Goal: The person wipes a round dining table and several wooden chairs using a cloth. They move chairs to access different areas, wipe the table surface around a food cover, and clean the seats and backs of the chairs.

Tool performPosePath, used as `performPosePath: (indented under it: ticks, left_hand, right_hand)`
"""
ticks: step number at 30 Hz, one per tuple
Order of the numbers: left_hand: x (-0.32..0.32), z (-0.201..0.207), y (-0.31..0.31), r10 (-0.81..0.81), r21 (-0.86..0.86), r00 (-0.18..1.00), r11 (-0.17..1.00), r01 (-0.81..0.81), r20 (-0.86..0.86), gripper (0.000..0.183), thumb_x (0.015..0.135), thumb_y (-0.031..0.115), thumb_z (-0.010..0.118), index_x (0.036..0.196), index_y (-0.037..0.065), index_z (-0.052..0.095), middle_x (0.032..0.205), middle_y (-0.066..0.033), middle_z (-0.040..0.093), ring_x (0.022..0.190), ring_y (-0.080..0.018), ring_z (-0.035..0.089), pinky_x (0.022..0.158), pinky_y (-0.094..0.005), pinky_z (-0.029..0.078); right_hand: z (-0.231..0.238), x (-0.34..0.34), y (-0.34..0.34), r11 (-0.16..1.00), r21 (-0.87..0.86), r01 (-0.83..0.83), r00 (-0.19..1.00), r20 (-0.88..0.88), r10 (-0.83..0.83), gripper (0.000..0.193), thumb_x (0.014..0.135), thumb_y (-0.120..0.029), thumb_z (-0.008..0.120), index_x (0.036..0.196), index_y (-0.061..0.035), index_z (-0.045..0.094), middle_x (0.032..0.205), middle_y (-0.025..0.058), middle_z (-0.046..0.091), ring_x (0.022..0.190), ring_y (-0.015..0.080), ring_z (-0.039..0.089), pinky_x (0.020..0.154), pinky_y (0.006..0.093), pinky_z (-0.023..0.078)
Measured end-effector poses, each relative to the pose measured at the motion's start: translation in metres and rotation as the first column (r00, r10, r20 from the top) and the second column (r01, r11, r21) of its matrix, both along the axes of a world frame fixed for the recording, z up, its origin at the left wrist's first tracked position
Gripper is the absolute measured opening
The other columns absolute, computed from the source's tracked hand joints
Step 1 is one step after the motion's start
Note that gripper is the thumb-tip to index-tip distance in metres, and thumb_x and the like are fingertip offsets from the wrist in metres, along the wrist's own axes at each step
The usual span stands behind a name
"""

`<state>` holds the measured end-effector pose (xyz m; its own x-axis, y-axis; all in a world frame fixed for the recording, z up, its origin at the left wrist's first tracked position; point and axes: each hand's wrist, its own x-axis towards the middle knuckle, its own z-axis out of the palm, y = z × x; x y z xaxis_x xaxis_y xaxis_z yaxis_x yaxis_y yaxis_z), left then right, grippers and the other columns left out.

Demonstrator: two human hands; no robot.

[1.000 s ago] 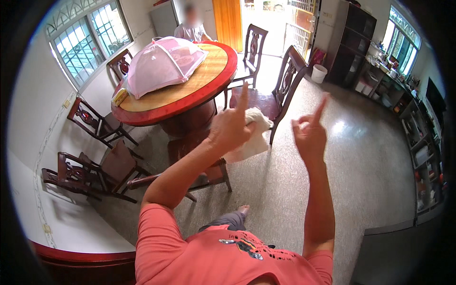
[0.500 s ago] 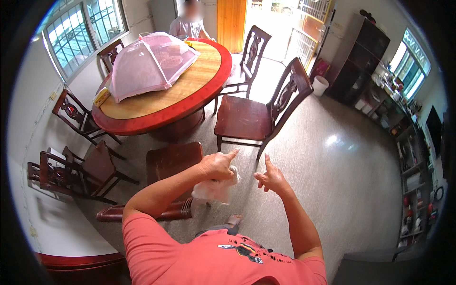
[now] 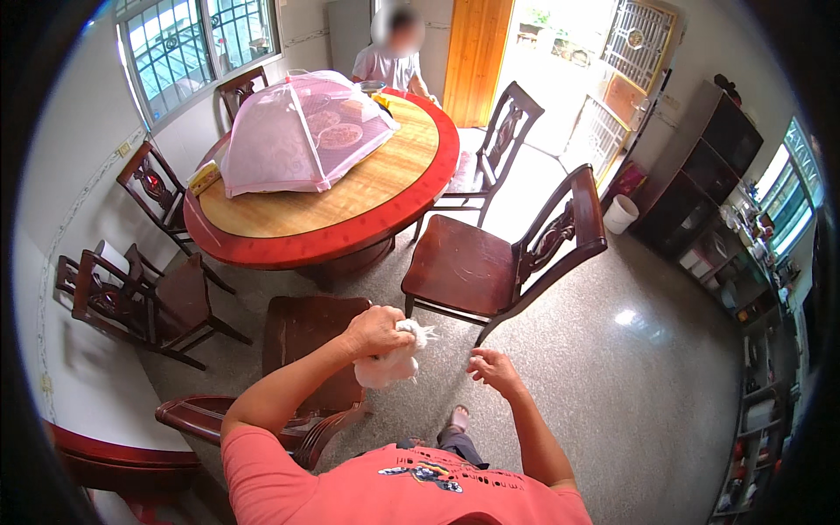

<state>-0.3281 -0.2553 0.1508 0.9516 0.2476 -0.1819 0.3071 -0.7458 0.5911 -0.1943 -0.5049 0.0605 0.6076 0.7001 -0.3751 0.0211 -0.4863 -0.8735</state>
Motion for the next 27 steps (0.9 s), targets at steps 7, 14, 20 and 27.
performPosePath:
  ticks: [7, 14, 20, 27]
  left_hand:
    - [0.052, -0.013, 0.004, 0.225, -0.482, 0.973, 0.849, -0.217, -0.042, 0.034, 0.078, 0.028, 0.062, 0.090, -0.004, 0.065, 0.081, -0.0138, 0.066, 0.070, -0.0190, 0.063, 0.066, -0.0317, 0.050]
    - [0.087, -0.088, -0.019, 0.512, -0.912, 0.839, -0.407, 0.046, -0.187, 0.050, 0.094, 0.039, 0.033, 0.127, 0.004, 0.045, 0.122, -0.0172, 0.054, 0.110, -0.0328, 0.052, 0.098, -0.0500, 0.037]
    - [0.113, -0.099, -0.042, 0.645, -0.868, 0.737, -0.466, 0.170, -0.202, 0.056, 0.094, 0.044, 0.030, 0.131, 0.004, 0.042, 0.127, -0.0142, 0.051, 0.116, -0.0315, 0.049, 0.101, -0.0484, 0.035]
    - [0.139, -0.028, 0.044, 0.873, -0.939, 0.476, -0.067, 0.338, 0.109, 0.054, 0.092, 0.048, 0.039, 0.126, 0.006, 0.045, 0.115, -0.0092, 0.056, 0.107, -0.0261, 0.054, 0.094, -0.0437, 0.042]
  right_hand:
    - [-0.011, 0.099, 0.013, 0.980, 0.123, -0.154, 0.969, 0.213, 0.126, 0.043, 0.083, -0.022, 0.063, 0.115, 0.0065, 0.054, 0.083, 0.0123, 0.067, 0.073, 0.0143, 0.061, 0.067, 0.0299, 0.050]
    - [0.037, 0.212, -0.005, 0.928, 0.364, 0.074, 0.973, 0.176, -0.147, 0.027, 0.084, -0.011, 0.059, 0.104, 0.0067, 0.061, 0.079, 0.0062, 0.065, 0.069, 0.0105, 0.059, 0.063, 0.0250, 0.048]
    - [0.068, 0.306, -0.015, 0.803, 0.520, 0.292, 0.880, 0.183, -0.438, 0.022, 0.085, -0.007, 0.054, 0.101, 0.0062, 0.061, 0.082, 0.0086, 0.066, 0.071, 0.0117, 0.059, 0.063, 0.0241, 0.047]
    - [0.082, 0.397, 0.006, 0.871, 0.361, 0.332, 0.643, 0.589, -0.489, 0.032, 0.081, -0.011, 0.058, 0.108, 0.0061, 0.059, 0.103, 0.0180, 0.061, 0.089, 0.0252, 0.060, 0.081, 0.0332, 0.047]
